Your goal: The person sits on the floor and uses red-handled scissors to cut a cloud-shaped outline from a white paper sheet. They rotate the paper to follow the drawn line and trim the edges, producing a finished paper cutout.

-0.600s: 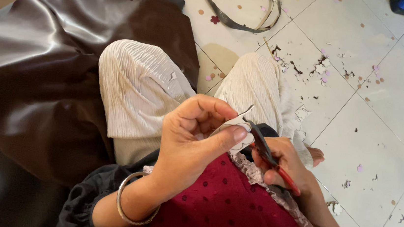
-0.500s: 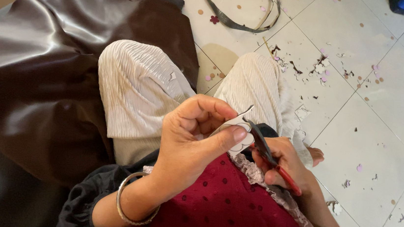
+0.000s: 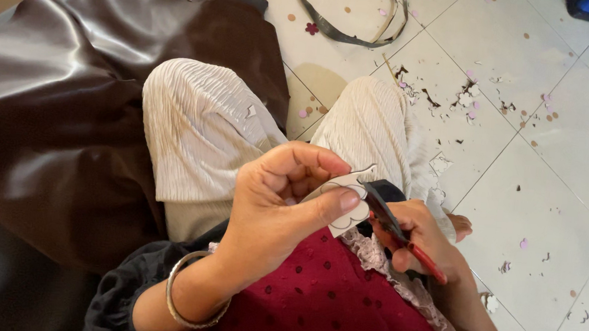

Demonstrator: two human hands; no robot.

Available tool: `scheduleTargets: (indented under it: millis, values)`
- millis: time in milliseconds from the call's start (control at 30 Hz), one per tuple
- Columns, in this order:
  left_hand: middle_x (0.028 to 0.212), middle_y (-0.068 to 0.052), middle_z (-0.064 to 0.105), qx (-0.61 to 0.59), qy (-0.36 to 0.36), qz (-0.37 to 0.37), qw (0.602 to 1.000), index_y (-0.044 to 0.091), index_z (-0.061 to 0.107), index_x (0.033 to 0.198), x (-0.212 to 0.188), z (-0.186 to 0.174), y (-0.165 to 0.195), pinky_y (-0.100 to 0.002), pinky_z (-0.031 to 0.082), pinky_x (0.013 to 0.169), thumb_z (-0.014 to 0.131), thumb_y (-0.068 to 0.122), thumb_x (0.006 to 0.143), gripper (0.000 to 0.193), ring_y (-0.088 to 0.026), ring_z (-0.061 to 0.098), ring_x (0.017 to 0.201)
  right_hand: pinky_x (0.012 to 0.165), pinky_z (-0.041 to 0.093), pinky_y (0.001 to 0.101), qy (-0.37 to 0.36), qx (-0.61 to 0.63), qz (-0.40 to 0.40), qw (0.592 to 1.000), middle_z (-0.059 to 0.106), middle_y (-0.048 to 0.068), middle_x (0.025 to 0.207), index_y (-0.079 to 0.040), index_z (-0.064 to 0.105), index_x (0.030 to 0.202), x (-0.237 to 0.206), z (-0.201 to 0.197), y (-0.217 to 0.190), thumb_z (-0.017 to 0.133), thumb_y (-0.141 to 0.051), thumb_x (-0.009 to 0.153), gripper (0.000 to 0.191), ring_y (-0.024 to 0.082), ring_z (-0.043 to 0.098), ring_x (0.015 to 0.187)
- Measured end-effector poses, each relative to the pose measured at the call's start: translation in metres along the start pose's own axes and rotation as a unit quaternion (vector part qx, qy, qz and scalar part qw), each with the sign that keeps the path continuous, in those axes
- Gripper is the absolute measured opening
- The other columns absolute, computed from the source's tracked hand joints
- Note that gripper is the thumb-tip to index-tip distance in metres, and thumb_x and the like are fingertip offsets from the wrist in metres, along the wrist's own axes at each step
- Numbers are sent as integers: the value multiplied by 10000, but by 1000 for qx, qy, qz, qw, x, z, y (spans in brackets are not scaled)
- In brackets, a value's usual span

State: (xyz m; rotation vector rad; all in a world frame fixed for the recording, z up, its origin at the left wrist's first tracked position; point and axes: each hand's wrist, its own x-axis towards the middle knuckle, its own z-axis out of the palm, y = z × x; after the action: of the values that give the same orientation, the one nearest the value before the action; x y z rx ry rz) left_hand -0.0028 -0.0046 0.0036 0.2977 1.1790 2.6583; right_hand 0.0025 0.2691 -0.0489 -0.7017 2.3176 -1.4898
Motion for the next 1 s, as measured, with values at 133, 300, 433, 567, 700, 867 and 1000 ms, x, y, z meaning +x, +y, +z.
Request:
scheduleTargets:
  millis: [133,300,433,567,700,867,1000]
  values:
    - [1017,-76,729,-8,-23,-7,1000,-41,653,1144,1,-1,3,-193,555,786,741,-79,932,233,-70,679,913,451,216,279,2,8,16,1000,360,-76,539,-134,436,635,-3,-3,0,543,-973,677,847,65,339,491]
    - [984,-78,727,19,-29,-21,999,-49,672,1130,2,-2,6,-199,554,748,748,-87,922,225,-71,675,872,449,220,282,1,-26,24,999,371,-76,529,-135,437,616,-4,-7,4,552,-983,616,855,64,344,489]
    - [977,-70,732,35,-35,-19,999,-37,653,1103,2,-2,10,-192,558,766,752,-62,922,207,-60,675,872,440,248,276,-4,-38,35,999,399,-73,519,-136,489,618,-4,-12,2,557,-988,583,855,61,392,476]
    - [947,-57,724,67,-31,-16,997,-35,653,1074,4,-2,14,-179,530,715,761,-48,924,186,-42,645,828,415,297,257,-20,-44,39,998,464,-74,514,-136,564,650,2,-16,-3,535,-1014,549,884,56,464,447]
    - [921,-45,732,93,-22,-18,995,-33,670,1057,3,0,19,-170,513,654,760,-41,906,176,-29,638,786,419,277,266,-21,-52,71,996,454,-59,479,-129,611,673,1,-16,-7,535,-1024,511,913,70,451,434]
    - [883,-33,729,115,-22,-27,993,-42,692,1059,3,1,25,-160,485,602,769,-29,897,180,-16,613,733,429,285,267,-20,-48,33,998,460,-66,522,-129,590,674,-1,-16,-1,571,-989,586,865,67,448,463]
    - [874,-29,727,119,-26,-28,992,-48,701,1067,4,0,25,-159,483,602,764,-23,907,174,-15,614,732,439,265,271,-7,-59,30,998,429,-68,535,-136,538,647,-4,-12,6,570,-967,607,833,66,415,483]
